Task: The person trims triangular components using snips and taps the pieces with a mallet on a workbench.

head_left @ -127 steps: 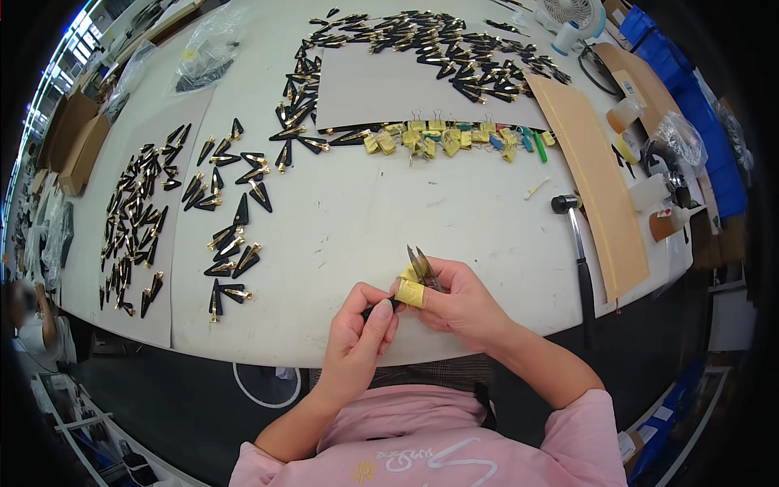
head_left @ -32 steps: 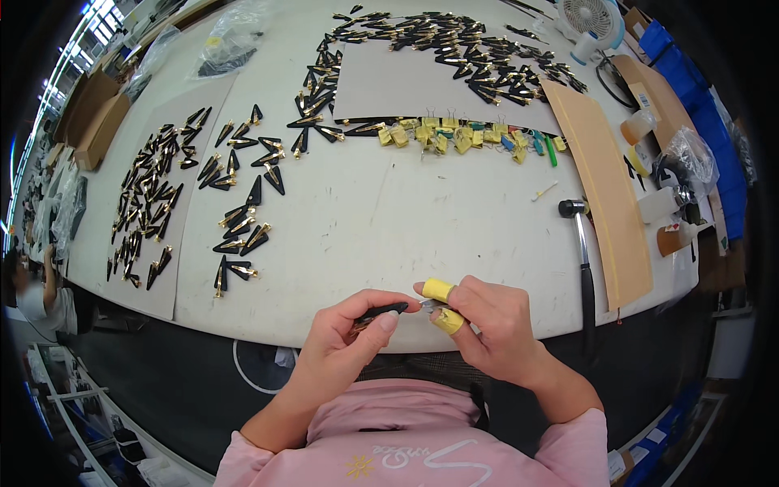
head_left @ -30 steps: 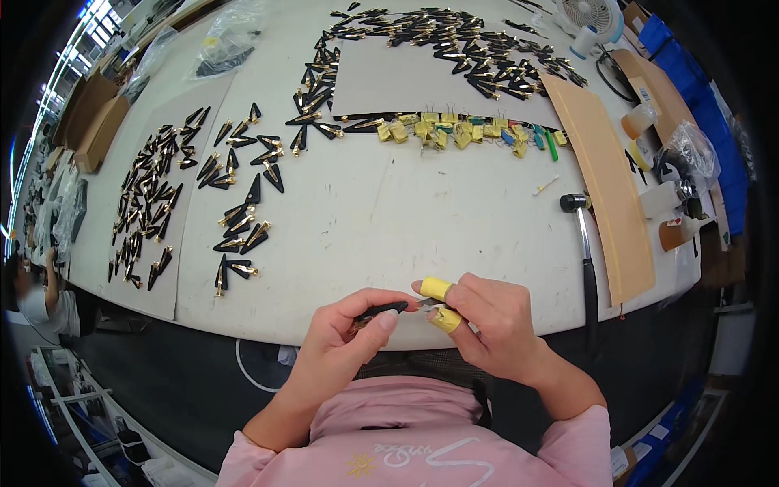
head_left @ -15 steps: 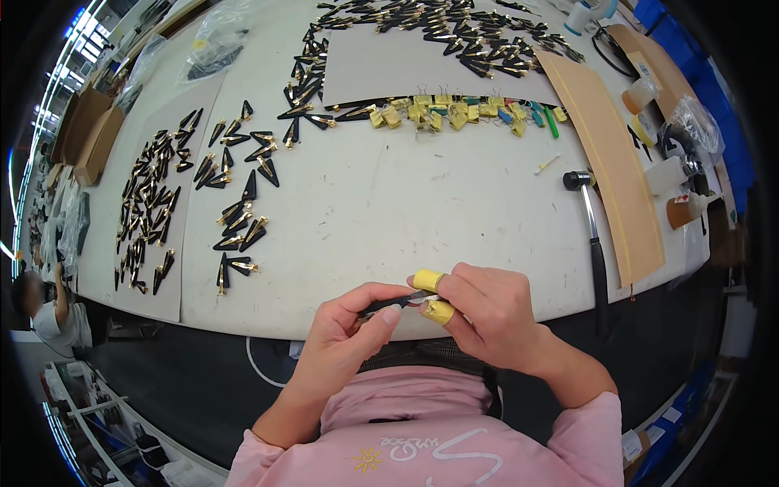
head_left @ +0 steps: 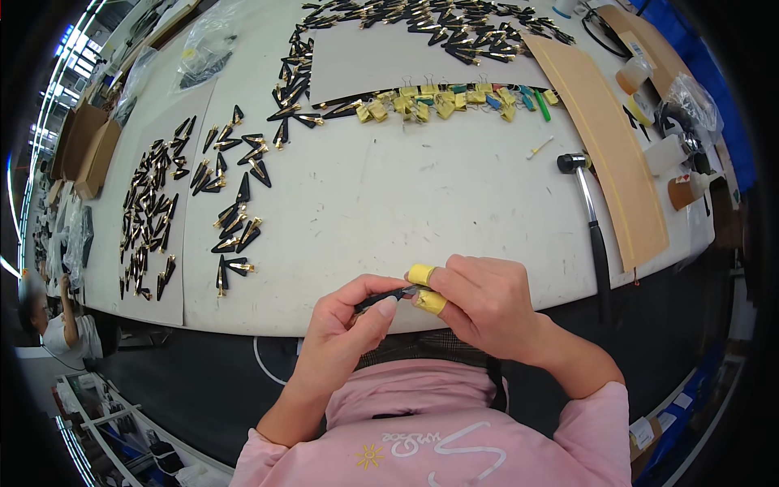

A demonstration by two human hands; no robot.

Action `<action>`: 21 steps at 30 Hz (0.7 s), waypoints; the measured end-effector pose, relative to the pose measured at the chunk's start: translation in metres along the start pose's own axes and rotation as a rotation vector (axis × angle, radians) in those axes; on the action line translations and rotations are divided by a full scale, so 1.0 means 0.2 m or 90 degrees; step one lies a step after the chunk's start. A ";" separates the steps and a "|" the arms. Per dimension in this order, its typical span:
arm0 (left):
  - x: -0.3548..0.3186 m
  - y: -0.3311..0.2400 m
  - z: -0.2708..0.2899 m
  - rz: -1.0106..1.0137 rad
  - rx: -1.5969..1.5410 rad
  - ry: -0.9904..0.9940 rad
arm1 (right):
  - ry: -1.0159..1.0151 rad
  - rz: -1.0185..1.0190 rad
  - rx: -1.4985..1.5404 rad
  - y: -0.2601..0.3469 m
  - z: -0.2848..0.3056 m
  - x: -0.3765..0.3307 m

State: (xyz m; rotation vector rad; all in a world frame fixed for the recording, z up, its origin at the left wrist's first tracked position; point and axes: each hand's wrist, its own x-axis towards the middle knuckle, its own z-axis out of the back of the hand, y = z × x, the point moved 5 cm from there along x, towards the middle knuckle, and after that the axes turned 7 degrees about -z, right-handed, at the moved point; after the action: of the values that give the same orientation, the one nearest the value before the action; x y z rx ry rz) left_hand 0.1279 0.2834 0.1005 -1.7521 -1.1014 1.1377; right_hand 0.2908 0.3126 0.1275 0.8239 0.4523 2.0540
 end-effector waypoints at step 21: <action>0.04 -0.01 0.03 -0.004 0.016 0.012 | 0.201 -0.467 0.632 -0.07 -0.18 -0.15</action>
State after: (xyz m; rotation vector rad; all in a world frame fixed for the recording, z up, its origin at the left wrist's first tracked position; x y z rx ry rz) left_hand 0.1229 0.2924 0.0990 -1.7353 -1.0764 1.1235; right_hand 0.2868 0.2955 0.0829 0.6934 1.7410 1.1875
